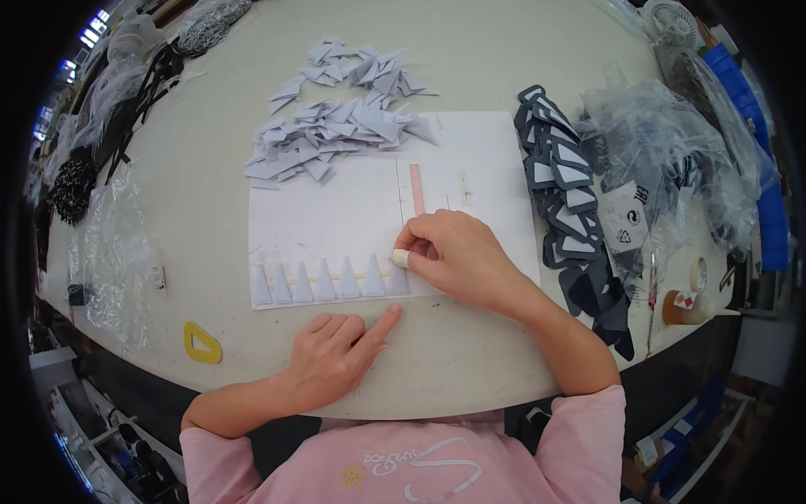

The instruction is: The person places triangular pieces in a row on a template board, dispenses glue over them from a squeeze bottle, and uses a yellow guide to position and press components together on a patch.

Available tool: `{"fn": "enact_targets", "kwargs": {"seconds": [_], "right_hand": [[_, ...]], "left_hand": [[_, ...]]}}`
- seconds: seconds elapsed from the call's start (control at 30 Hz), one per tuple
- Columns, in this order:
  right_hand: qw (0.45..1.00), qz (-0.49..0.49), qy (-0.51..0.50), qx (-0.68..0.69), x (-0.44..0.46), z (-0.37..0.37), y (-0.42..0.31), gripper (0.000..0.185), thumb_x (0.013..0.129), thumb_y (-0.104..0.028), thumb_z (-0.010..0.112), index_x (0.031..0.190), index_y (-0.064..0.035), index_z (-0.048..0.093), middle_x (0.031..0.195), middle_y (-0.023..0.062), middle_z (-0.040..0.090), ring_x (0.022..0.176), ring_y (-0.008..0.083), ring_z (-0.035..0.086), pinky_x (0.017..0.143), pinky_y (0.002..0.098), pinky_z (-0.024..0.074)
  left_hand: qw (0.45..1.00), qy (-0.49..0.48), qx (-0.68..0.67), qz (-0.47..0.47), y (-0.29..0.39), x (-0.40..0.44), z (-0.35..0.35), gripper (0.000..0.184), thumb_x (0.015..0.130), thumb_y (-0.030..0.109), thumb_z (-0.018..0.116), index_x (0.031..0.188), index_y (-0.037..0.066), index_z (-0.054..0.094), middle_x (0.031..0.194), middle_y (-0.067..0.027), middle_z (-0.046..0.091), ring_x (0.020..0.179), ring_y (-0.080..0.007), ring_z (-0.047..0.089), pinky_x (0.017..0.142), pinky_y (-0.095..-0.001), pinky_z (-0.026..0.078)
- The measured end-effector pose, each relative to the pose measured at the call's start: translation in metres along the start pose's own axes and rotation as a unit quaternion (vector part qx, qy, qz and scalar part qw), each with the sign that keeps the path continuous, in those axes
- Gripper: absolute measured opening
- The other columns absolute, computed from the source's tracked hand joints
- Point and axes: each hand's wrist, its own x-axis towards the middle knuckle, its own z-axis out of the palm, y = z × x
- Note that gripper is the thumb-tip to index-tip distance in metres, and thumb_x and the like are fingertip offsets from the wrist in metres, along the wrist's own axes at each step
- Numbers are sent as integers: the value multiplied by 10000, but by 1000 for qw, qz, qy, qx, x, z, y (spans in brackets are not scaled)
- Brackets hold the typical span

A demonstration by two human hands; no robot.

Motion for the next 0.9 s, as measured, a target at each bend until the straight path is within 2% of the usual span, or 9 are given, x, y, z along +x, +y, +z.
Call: {"fn": "enact_targets", "kwargs": {"seconds": [0.27,0.9], "right_hand": [[1000,8,-5,-7,3,1,2,172,935,-231,734,912,-61,751,757,67,704,747,239,656,680,392,482],[1000,0,-12,-15,4,-2,2,165,934,-219,723,919,-59,759,755,77,707,747,262,661,680,408,488]], "left_hand": [[1000,0,30,-8,3,5,6,619,899,162,757,1491,62,608,727,6,391,587,-142,421,567,-312,342],[997,-10,68,-35,8,10,12,674,890,179,770,1528,80,578,714,9,390,552,-133,406,539,-307,324]]}}
